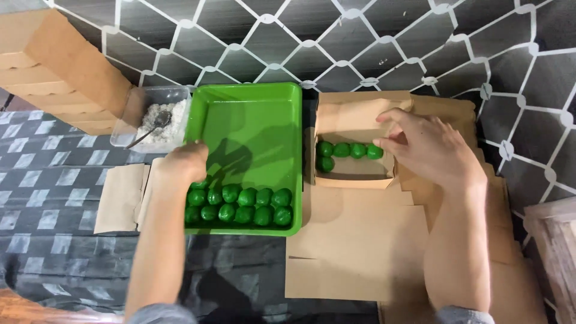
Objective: Folding a cardboard box and packing green egg-shaped food items into it from a tray.
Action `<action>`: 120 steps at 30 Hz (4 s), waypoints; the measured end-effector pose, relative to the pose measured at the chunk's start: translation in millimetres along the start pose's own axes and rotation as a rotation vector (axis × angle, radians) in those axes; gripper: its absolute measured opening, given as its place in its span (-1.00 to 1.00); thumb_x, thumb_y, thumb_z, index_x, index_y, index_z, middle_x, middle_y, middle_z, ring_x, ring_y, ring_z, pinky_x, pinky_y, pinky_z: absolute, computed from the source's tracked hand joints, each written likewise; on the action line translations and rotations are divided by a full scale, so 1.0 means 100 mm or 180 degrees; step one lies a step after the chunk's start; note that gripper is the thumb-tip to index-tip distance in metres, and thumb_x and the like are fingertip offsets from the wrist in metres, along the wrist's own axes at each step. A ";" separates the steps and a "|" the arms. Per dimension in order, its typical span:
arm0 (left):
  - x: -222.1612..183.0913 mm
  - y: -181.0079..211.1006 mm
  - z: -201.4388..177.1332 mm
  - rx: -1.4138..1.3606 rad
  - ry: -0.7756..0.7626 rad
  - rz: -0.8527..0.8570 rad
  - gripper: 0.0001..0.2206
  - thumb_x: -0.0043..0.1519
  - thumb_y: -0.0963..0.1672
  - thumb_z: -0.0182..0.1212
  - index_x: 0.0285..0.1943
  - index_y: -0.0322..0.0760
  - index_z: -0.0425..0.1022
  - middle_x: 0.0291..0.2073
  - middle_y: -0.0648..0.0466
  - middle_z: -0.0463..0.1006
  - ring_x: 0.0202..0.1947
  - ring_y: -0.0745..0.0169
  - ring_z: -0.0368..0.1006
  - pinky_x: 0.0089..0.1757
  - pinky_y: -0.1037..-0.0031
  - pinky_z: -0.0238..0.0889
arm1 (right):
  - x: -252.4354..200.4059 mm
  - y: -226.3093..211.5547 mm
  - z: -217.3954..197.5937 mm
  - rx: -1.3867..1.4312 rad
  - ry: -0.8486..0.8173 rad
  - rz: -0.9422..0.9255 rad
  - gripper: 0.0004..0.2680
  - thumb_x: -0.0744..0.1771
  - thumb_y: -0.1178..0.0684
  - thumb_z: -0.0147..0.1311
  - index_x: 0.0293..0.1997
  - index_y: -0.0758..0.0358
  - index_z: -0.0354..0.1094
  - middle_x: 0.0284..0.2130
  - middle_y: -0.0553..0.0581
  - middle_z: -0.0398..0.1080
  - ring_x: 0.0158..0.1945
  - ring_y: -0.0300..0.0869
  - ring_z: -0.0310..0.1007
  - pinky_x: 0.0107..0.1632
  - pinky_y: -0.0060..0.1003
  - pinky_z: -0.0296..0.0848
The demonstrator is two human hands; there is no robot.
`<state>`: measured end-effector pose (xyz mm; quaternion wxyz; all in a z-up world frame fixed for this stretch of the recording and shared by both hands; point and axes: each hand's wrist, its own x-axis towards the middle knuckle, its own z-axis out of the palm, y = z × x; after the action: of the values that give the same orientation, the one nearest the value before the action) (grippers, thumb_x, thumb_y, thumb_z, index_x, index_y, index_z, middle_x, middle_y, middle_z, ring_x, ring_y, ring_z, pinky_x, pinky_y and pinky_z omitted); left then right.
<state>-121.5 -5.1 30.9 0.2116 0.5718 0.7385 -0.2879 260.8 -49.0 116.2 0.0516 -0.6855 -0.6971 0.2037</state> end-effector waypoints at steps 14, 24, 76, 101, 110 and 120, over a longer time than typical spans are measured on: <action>0.17 -0.25 0.23 -0.0026 0.0220 0.0583 -0.58 0.15 -0.26 0.25 0.18 -0.01 0.41 0.29 0.16 0.32 0.28 0.15 0.30 0.16 0.26 0.29 | -0.06 0.06 -0.01 -0.0128 -0.0102 -0.0135 -0.63 0.35 -0.13 0.06 0.34 -0.17 0.25 -0.05 -0.09 0.58 0.03 -0.10 0.55 0.05 0.07 0.41; -0.67 0.51 -0.24 -0.2504 0.0847 0.2682 -0.45 0.12 -0.15 0.48 0.24 -0.38 0.30 -0.12 -0.14 0.54 -0.08 -0.08 0.53 -0.02 0.14 0.41 | -0.11 -0.21 0.18 0.1100 -0.0095 -0.1859 -0.56 0.26 0.16 0.24 0.31 0.02 0.32 -0.04 0.29 0.47 -0.07 0.14 0.59 -0.04 -0.06 0.62; -0.37 1.38 -0.10 -0.0591 0.0836 0.2304 -0.35 0.25 0.07 0.29 0.41 -0.32 0.18 0.04 -0.23 0.57 0.07 -0.20 0.53 0.09 -0.11 0.35 | 0.68 -0.06 1.04 -0.0892 -0.0771 -0.1191 -0.82 0.26 0.34 0.01 -0.10 0.39 0.45 -0.11 0.20 0.40 -0.09 0.19 0.54 -0.11 -0.03 0.57; -0.09 1.02 0.38 -0.0325 0.0393 0.1915 -0.60 0.15 -0.21 0.41 0.19 -0.22 0.47 0.06 -0.05 0.60 0.08 -0.13 0.53 0.08 0.07 0.41 | 0.46 0.40 0.43 -0.0458 -0.0364 -0.0337 -0.86 0.32 -0.01 0.12 -0.07 0.03 0.40 -0.14 0.10 0.55 0.07 0.15 0.51 0.07 0.17 0.49; -0.44 1.20 0.12 0.0208 -0.0155 0.1796 -0.77 0.15 -0.25 0.40 -0.16 -0.31 0.39 -0.16 0.02 0.42 -0.20 0.16 0.44 -0.16 0.34 0.46 | 0.38 0.48 0.28 -0.0161 -0.0365 0.0291 -0.69 0.34 0.10 0.03 0.21 -0.15 0.45 -0.16 0.04 0.61 -0.08 -0.16 0.57 -0.04 -0.22 0.45; -0.43 1.15 0.07 0.0272 -0.0361 0.1799 -0.55 0.11 -0.13 0.41 0.16 -0.12 0.35 0.08 0.10 0.38 -0.10 0.08 0.48 -0.21 0.29 0.40 | 0.16 0.19 0.12 -0.0035 -0.0479 0.0161 -0.59 0.36 -0.01 0.04 0.42 -0.07 0.14 0.17 0.11 0.44 0.22 -0.09 0.43 0.17 -0.07 0.37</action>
<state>1.0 -19.9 32.5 0.3001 0.7463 0.5240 -0.2799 273.1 -36.0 94.8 -0.0100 -0.6859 -0.6826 0.2521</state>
